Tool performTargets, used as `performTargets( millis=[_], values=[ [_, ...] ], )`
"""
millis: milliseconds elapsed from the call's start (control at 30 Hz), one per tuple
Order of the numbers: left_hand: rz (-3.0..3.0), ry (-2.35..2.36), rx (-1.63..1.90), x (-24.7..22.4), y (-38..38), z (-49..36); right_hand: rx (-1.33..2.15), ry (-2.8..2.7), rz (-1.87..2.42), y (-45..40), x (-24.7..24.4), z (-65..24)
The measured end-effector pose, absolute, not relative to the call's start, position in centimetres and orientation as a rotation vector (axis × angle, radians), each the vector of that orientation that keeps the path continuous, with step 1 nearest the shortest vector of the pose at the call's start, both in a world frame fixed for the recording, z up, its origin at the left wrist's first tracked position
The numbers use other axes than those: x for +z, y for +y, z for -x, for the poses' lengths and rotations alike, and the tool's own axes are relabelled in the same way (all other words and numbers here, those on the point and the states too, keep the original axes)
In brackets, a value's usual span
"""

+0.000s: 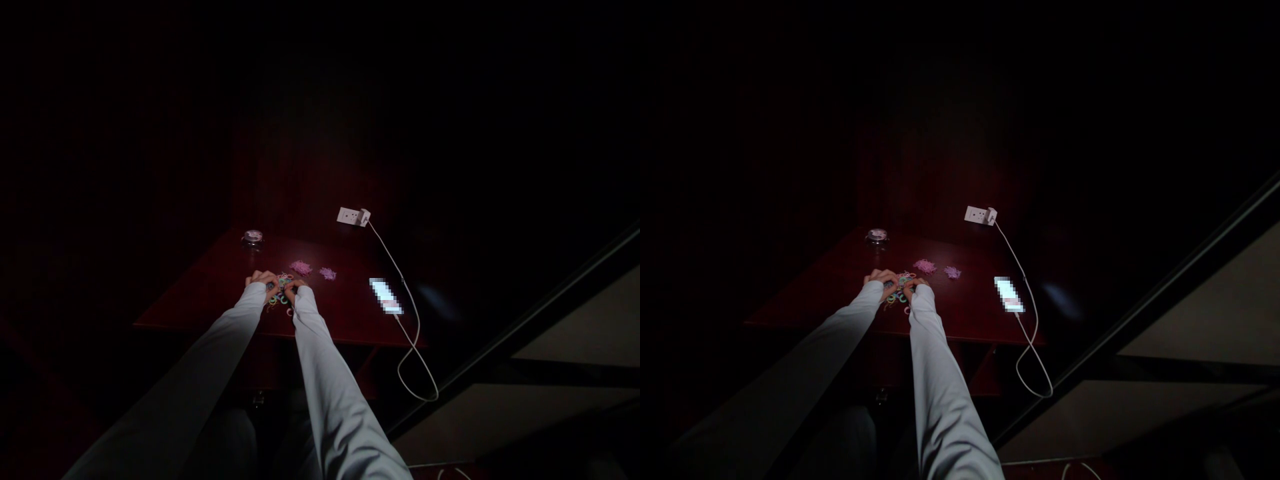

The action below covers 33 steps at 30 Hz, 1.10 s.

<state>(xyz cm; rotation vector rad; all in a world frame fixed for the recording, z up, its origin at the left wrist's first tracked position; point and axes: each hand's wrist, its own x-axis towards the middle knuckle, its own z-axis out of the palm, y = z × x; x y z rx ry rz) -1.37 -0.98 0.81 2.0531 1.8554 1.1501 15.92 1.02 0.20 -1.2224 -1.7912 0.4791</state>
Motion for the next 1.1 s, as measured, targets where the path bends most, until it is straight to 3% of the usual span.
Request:
performTargets(
  millis=[1100],
  values=[
    [-2.092, 1.808, 1.131, 0.69, -0.59, 1.96, 0.475, -1.780, 1.175, 0.71, -0.20, -15.98]
  ],
)
